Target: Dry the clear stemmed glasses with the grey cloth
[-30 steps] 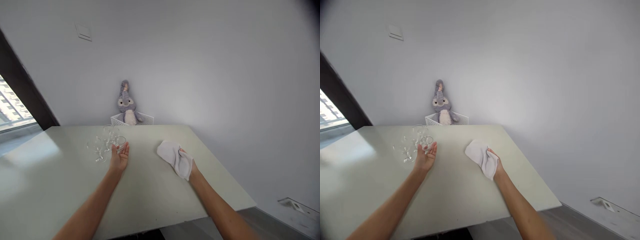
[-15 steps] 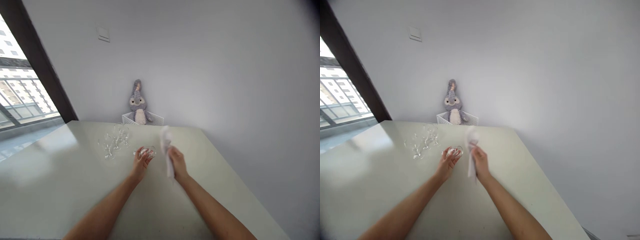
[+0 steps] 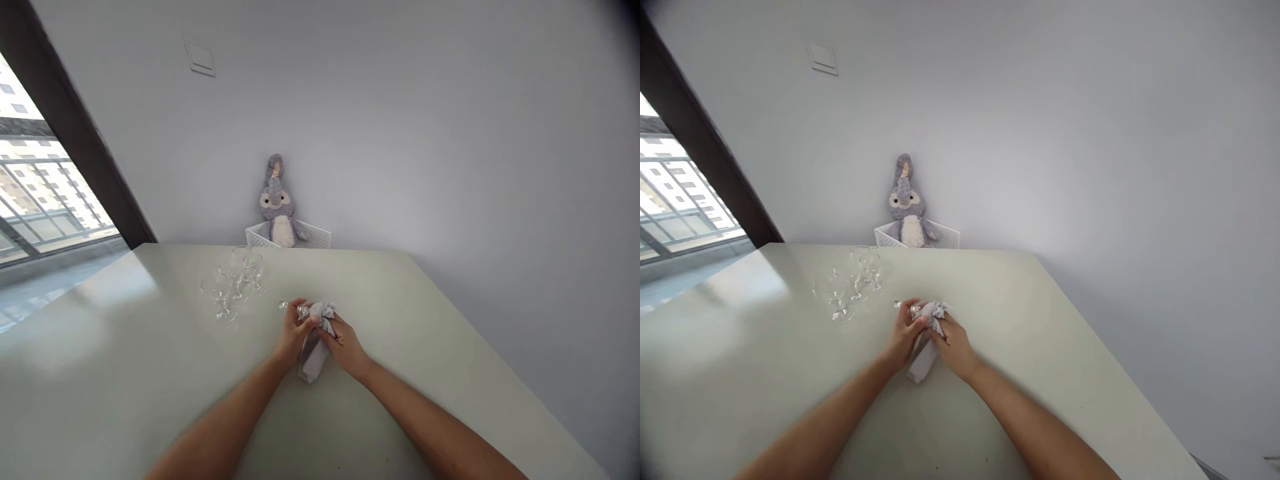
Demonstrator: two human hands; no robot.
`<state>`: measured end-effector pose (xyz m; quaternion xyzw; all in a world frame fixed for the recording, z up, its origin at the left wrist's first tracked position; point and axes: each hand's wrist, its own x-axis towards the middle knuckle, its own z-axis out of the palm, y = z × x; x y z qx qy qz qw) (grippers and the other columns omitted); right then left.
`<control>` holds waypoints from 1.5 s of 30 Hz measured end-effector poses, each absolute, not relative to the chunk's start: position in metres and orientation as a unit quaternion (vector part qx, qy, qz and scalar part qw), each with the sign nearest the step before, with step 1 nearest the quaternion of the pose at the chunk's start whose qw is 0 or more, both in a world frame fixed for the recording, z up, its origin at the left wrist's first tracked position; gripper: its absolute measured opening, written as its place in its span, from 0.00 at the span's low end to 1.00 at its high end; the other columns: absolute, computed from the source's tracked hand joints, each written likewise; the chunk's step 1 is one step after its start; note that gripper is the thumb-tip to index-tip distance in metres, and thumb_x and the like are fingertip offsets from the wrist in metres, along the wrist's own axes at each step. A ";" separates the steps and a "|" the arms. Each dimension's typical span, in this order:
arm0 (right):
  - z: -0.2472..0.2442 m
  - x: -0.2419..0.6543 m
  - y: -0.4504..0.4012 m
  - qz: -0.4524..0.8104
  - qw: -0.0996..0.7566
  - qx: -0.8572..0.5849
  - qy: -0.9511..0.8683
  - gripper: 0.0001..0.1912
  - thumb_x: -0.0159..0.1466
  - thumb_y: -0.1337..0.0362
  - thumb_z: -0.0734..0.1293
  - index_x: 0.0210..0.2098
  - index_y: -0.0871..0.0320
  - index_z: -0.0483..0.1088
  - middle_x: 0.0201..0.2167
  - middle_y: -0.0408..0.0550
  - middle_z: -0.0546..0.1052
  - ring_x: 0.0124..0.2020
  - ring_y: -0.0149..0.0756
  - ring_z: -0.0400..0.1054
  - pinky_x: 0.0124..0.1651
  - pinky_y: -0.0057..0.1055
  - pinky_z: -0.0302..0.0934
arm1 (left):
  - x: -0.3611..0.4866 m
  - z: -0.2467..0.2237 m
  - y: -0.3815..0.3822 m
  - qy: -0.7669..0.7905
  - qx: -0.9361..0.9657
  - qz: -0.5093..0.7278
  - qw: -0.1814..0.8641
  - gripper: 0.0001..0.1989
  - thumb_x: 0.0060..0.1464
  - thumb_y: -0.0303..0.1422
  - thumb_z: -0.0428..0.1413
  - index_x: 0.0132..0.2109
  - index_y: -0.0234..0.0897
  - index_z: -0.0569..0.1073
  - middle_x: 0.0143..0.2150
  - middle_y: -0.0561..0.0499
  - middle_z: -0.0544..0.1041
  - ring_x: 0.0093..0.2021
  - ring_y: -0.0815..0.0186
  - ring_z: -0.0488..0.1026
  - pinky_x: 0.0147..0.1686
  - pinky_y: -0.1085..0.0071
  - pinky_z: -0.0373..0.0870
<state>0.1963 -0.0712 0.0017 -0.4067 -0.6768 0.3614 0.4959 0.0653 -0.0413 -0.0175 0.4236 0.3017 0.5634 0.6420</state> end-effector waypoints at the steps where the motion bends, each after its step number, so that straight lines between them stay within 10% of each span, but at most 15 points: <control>1: 0.001 0.197 -0.073 0.374 0.499 -0.404 -0.669 0.16 0.58 0.60 0.61 0.46 0.51 0.68 0.47 0.46 0.69 0.52 0.40 0.58 0.56 0.36 0.48 | 0.066 -0.017 -0.042 0.306 0.426 0.557 0.644 0.23 0.43 0.35 0.59 0.46 0.40 0.59 0.41 0.49 0.70 0.40 0.66 0.70 0.40 0.69 0.66; 12: -0.014 0.211 -0.060 0.717 0.519 -0.330 -0.327 0.15 0.53 0.57 0.66 0.37 0.59 0.69 0.23 0.44 0.73 0.21 0.30 0.64 0.26 0.27 0.59 | 0.060 -0.016 -0.039 0.285 0.517 0.500 0.634 0.24 0.46 0.36 0.57 0.51 0.41 0.62 0.47 0.47 0.68 0.46 0.64 0.66 0.45 0.69 0.62; 17: -0.005 0.203 -0.071 0.595 0.495 -0.356 -0.523 0.19 0.51 0.59 0.68 0.43 0.56 0.68 0.31 0.44 0.73 0.31 0.33 0.66 0.36 0.29 0.59 | 0.056 -0.017 -0.035 0.308 0.571 0.473 0.596 0.22 0.47 0.39 0.55 0.49 0.39 0.64 0.37 0.50 0.71 0.35 0.67 0.68 0.35 0.72 0.65; 22: -0.008 0.202 -0.071 0.458 0.420 -0.413 -0.666 0.05 0.51 0.62 0.67 0.28 0.55 0.72 0.25 0.41 0.73 0.29 0.33 0.64 0.37 0.29 0.56 | 0.051 -0.023 -0.034 0.381 0.620 0.450 0.518 0.15 0.51 0.44 0.48 0.34 0.36 0.71 0.19 0.55 0.67 0.21 0.70 0.64 0.24 0.75 0.61; 28: -0.007 0.203 -0.066 0.682 0.512 -0.324 -0.410 0.16 0.55 0.56 0.64 0.38 0.60 0.69 0.26 0.45 0.72 0.25 0.31 0.65 0.32 0.29 0.59 | 0.051 -0.003 -0.043 0.283 0.590 0.507 0.561 0.25 0.41 0.35 0.60 0.49 0.40 0.67 0.47 0.46 0.70 0.43 0.62 0.68 0.41 0.70 0.64; 36: -0.011 0.194 -0.079 0.441 0.466 -0.427 -0.637 0.14 0.48 0.61 0.70 0.35 0.54 0.72 0.32 0.45 0.74 0.35 0.37 0.65 0.42 0.31 0.56 | 0.048 -0.013 -0.036 0.358 0.585 0.457 0.566 0.18 0.51 0.44 0.48 0.40 0.36 0.72 0.28 0.50 0.71 0.26 0.68 0.67 0.25 0.73 0.65; 42: 0.001 0.205 -0.067 0.664 0.505 -0.356 -0.421 0.15 0.54 0.54 0.64 0.33 0.60 0.70 0.19 0.43 0.70 0.19 0.30 0.61 0.25 0.28 0.55 | 0.053 -0.003 -0.047 0.275 0.570 0.488 0.601 0.27 0.42 0.34 0.59 0.52 0.42 0.66 0.47 0.46 0.69 0.42 0.63 0.68 0.41 0.69 0.65; 45: 0.003 0.201 -0.073 0.644 0.490 -0.356 -0.467 0.15 0.53 0.56 0.66 0.36 0.59 0.70 0.21 0.43 0.70 0.20 0.30 0.61 0.26 0.27 0.56 | 0.050 -0.002 -0.044 0.295 0.585 0.505 0.562 0.21 0.43 0.35 0.59 0.47 0.40 0.70 0.39 0.47 0.72 0.36 0.65 0.69 0.36 0.71 0.67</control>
